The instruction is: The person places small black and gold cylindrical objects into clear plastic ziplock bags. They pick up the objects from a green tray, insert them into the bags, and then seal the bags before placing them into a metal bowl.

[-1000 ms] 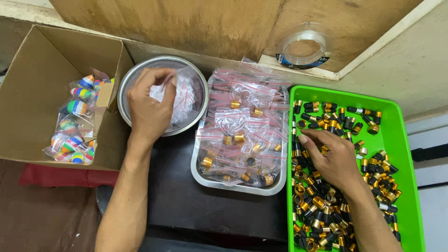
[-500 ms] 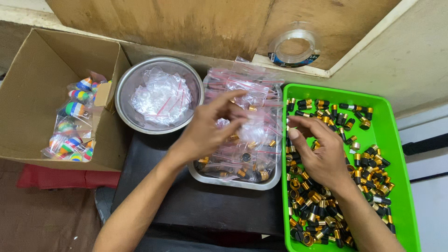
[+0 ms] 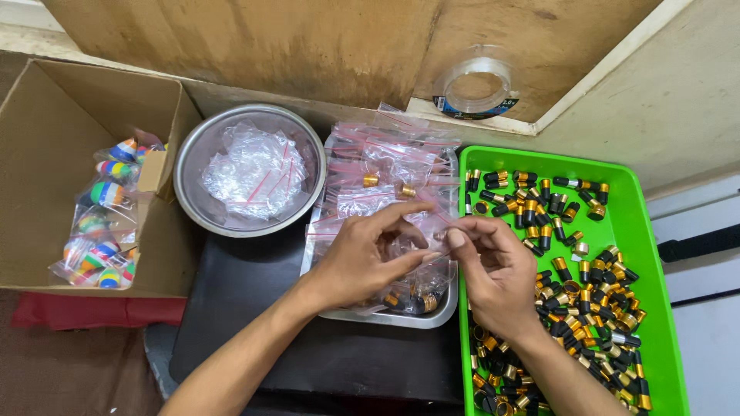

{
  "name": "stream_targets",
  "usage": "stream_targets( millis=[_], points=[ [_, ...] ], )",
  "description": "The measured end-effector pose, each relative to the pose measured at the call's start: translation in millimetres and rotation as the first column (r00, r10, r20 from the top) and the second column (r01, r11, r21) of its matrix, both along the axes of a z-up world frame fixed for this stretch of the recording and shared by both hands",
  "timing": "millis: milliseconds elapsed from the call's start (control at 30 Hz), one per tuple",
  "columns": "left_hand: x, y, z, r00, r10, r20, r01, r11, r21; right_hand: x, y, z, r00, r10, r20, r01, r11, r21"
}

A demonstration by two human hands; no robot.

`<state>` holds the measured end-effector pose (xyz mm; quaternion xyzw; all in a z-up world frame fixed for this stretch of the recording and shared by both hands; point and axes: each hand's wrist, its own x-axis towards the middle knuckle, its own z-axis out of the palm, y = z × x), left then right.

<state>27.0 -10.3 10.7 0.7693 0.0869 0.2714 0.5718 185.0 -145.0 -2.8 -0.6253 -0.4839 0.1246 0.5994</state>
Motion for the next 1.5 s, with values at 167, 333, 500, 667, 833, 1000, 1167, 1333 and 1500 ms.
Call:
stream_targets(
  millis=[167,333,500,667,833,1000,1167,1333,1500],
  points=[
    [0,8,-14,0.999,0.017,0.048,-0.014,0.998,-0.06,8,-5,-9,1.0,-0.003,-0.018,0.003,1.0,-0.014],
    [-1,19,-20,0.997,0.054,0.047,-0.049,0.993,-0.107,17,-6,-14,1.0,-0.019,-0.012,0.019,0.999,-0.05],
    [-3,21,-13,0.987,0.157,0.023,-0.154,0.985,-0.081,23,-9,-17,0.999,-0.033,-0.024,0.032,0.999,-0.038],
    [3,12,-20,0.977,0.184,0.106,-0.16,0.966,-0.201,18,-9,-10,0.996,-0.022,-0.09,0.018,0.999,-0.051],
    [10,-7,-26,0.948,0.255,0.189,-0.177,0.919,-0.352,4,-7,-8,0.952,0.097,-0.292,-0.114,0.993,-0.042],
    [9,-20,-22,0.933,0.346,0.096,-0.331,0.932,-0.145,-8,-4,-4,0.873,0.041,-0.485,-0.146,0.973,-0.18],
    [4,-14,-19,0.941,0.333,0.059,-0.327,0.941,-0.09,-6,-6,-7,0.884,0.051,-0.464,-0.15,0.972,-0.179],
    [1,-7,-13,0.96,0.278,0.021,-0.274,0.955,-0.113,0,-9,-2,0.926,0.11,-0.361,-0.205,0.95,-0.236],
    [2,1,-9,0.954,0.269,0.136,-0.253,0.96,-0.121,22,-9,-4,0.973,0.059,-0.223,-0.084,0.991,-0.104]
  ],
)
